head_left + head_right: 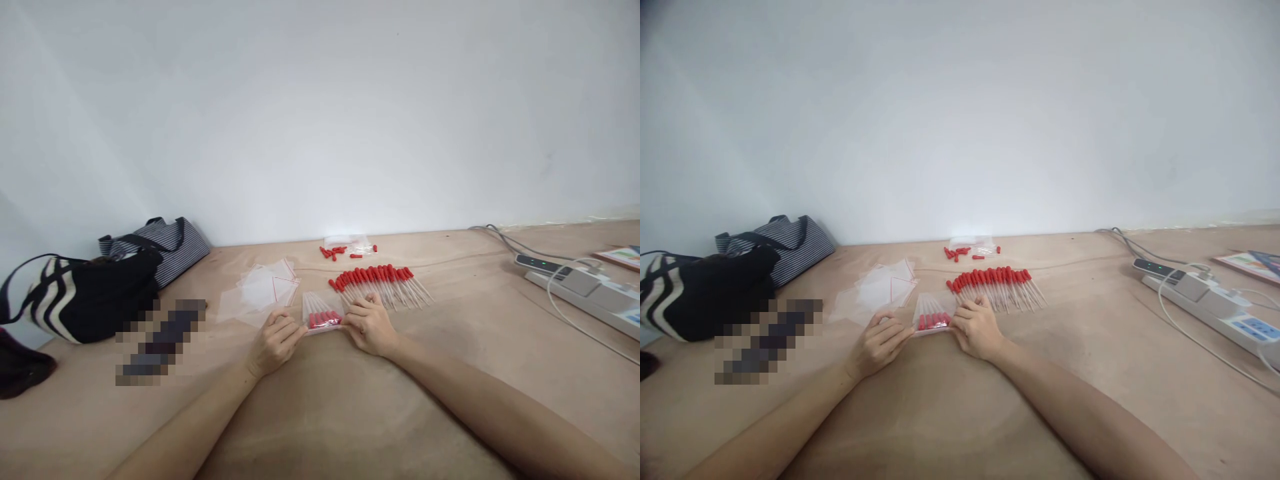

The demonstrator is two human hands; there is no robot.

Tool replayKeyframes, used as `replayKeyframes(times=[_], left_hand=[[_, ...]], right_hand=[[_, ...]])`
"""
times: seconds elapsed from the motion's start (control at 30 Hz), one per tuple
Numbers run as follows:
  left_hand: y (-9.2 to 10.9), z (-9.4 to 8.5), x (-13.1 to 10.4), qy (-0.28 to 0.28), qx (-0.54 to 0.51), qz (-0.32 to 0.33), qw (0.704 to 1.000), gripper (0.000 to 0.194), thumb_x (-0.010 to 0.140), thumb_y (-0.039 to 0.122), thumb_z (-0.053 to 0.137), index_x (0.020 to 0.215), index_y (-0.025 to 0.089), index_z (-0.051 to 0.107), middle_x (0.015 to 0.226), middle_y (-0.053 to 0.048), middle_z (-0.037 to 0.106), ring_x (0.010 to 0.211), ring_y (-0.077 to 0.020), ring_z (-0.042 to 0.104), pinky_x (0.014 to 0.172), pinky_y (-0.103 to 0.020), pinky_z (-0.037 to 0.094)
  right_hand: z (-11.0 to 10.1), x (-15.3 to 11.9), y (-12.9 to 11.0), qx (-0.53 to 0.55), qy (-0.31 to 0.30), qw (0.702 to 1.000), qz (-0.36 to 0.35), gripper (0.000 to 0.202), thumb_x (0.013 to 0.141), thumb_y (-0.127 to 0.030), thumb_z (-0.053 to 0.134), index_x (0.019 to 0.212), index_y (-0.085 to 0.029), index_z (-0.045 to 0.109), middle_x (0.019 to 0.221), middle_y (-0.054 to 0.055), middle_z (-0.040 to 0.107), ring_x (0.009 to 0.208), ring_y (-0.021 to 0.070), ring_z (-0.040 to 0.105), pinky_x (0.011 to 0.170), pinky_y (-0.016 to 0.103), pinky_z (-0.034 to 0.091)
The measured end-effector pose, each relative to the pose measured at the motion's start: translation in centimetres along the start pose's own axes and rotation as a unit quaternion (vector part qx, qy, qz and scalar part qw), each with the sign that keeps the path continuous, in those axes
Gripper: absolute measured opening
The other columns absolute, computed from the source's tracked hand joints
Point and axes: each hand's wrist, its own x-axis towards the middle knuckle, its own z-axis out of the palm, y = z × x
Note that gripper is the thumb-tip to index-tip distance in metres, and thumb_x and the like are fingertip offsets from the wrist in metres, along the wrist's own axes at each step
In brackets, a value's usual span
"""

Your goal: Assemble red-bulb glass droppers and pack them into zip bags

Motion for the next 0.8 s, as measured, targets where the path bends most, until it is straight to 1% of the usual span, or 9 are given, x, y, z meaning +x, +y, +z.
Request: replayKeyframes(times=[0.2, 0.27, 0.33, 0.37, 0.43, 0.5, 0.6, 0.7, 0.8], left_hand=[[0.2, -0.4, 0.5, -0.029, -0.043, -0.044, 0.998, 0.016, 0.080, 0.014, 0.047, 0.068, 0.018, 0.057, 0.056, 0.001, 0.057, 0.056, -0.0112, 0.052, 0.070, -0.031, 0.042], [0.8, -0.5, 0.9, -0.057, -0.059, -0.084, 0.993, 0.011, 0.078, 0.022, 0.050, 0.078, 0.017, 0.060, 0.069, -0.003, 0.062, 0.068, -0.0154, 0.056, 0.073, -0.034, 0.042], [1.6, -0.1, 1.3, -0.096, -0.069, -0.112, 0.987, 0.025, 0.077, 0.027, 0.052, 0.098, 0.016, 0.058, 0.090, -0.008, 0.063, 0.083, -0.0205, 0.057, 0.077, -0.037, 0.043], [1.9, 0.2, 1.3, -0.110, -0.068, -0.115, 0.985, 0.027, 0.078, 0.025, 0.050, 0.103, 0.016, 0.056, 0.096, -0.009, 0.063, 0.088, -0.0213, 0.057, 0.079, -0.037, 0.044], [2.1, 1.2, 1.3, -0.125, -0.056, -0.123, 0.983, 0.023, 0.080, 0.016, 0.045, 0.100, 0.016, 0.058, 0.097, -0.008, 0.064, 0.088, -0.0191, 0.059, 0.077, -0.032, 0.046], [1.6, 2.2, 1.3, -0.154, -0.025, -0.130, 0.979, 0.025, 0.078, 0.010, 0.044, 0.097, 0.015, 0.059, 0.096, -0.008, 0.065, 0.086, -0.0189, 0.061, 0.074, -0.031, 0.048], [0.1, 3.6, 1.4, -0.191, 0.015, -0.145, 0.971, 0.025, 0.075, 0.005, 0.045, 0.092, 0.014, 0.061, 0.092, -0.008, 0.067, 0.084, -0.0194, 0.062, 0.074, -0.031, 0.048], [-1.7, 4.7, 2.1, -0.193, 0.027, -0.152, 0.969, 0.026, 0.074, 0.004, 0.045, 0.088, 0.016, 0.062, 0.088, -0.007, 0.068, 0.083, -0.0196, 0.062, 0.086, -0.037, 0.042], [-3.0, 5.9, 2.8, -0.188, 0.044, -0.174, 0.966, 0.026, 0.073, 0.003, 0.045, 0.085, 0.018, 0.062, 0.085, -0.007, 0.068, 0.079, -0.0209, 0.063, 0.089, -0.044, 0.037]], right_hand=[[0.5, 0.0, 0.4, -0.007, 0.012, 0.999, 0.029, 0.031, 0.082, -0.035, 0.050, 0.058, -0.017, 0.057, 0.058, -0.001, 0.059, 0.065, 0.0109, 0.046, 0.069, 0.031, 0.020], [0.6, 0.2, 0.4, -0.008, 0.007, 0.999, 0.041, 0.032, 0.081, -0.038, 0.052, 0.058, -0.017, 0.057, 0.059, -0.001, 0.059, 0.066, 0.0116, 0.047, 0.070, 0.031, 0.020], [0.6, 0.3, 0.3, -0.014, -0.001, 0.998, 0.061, 0.032, 0.079, -0.043, 0.053, 0.061, -0.017, 0.057, 0.063, 0.000, 0.060, 0.070, 0.0131, 0.048, 0.070, 0.031, 0.020], [0.5, 0.3, 0.2, -0.017, -0.006, 0.997, 0.072, 0.031, 0.078, -0.044, 0.053, 0.064, -0.017, 0.057, 0.067, 0.001, 0.061, 0.072, 0.0139, 0.048, 0.070, 0.031, 0.021], [0.0, 0.0, 0.0, -0.016, -0.016, 0.996, 0.085, 0.029, 0.076, -0.046, 0.055, 0.073, -0.017, 0.058, 0.076, 0.003, 0.062, 0.077, 0.0153, 0.049, 0.070, 0.031, 0.022], [-0.6, -0.6, -0.1, -0.010, -0.025, 0.996, 0.087, 0.027, 0.075, -0.044, 0.056, 0.080, -0.018, 0.057, 0.081, 0.003, 0.061, 0.080, 0.0162, 0.049, 0.071, 0.031, 0.022], [-1.7, -1.8, 0.1, -0.008, -0.036, 0.995, 0.089, 0.018, 0.078, -0.037, 0.054, 0.080, -0.019, 0.057, 0.081, 0.003, 0.060, 0.081, 0.0164, 0.049, 0.071, 0.031, 0.023], [-2.6, -2.8, 0.6, -0.010, -0.043, 0.994, 0.098, 0.013, 0.079, -0.031, 0.052, 0.077, -0.020, 0.057, 0.077, 0.002, 0.060, 0.078, 0.0156, 0.049, 0.071, 0.030, 0.023], [-3.0, -3.1, 1.1, -0.014, -0.042, 0.993, 0.110, 0.013, 0.080, -0.029, 0.052, 0.074, -0.020, 0.059, 0.074, 0.001, 0.060, 0.076, 0.0146, 0.049, 0.070, 0.030, 0.023]])
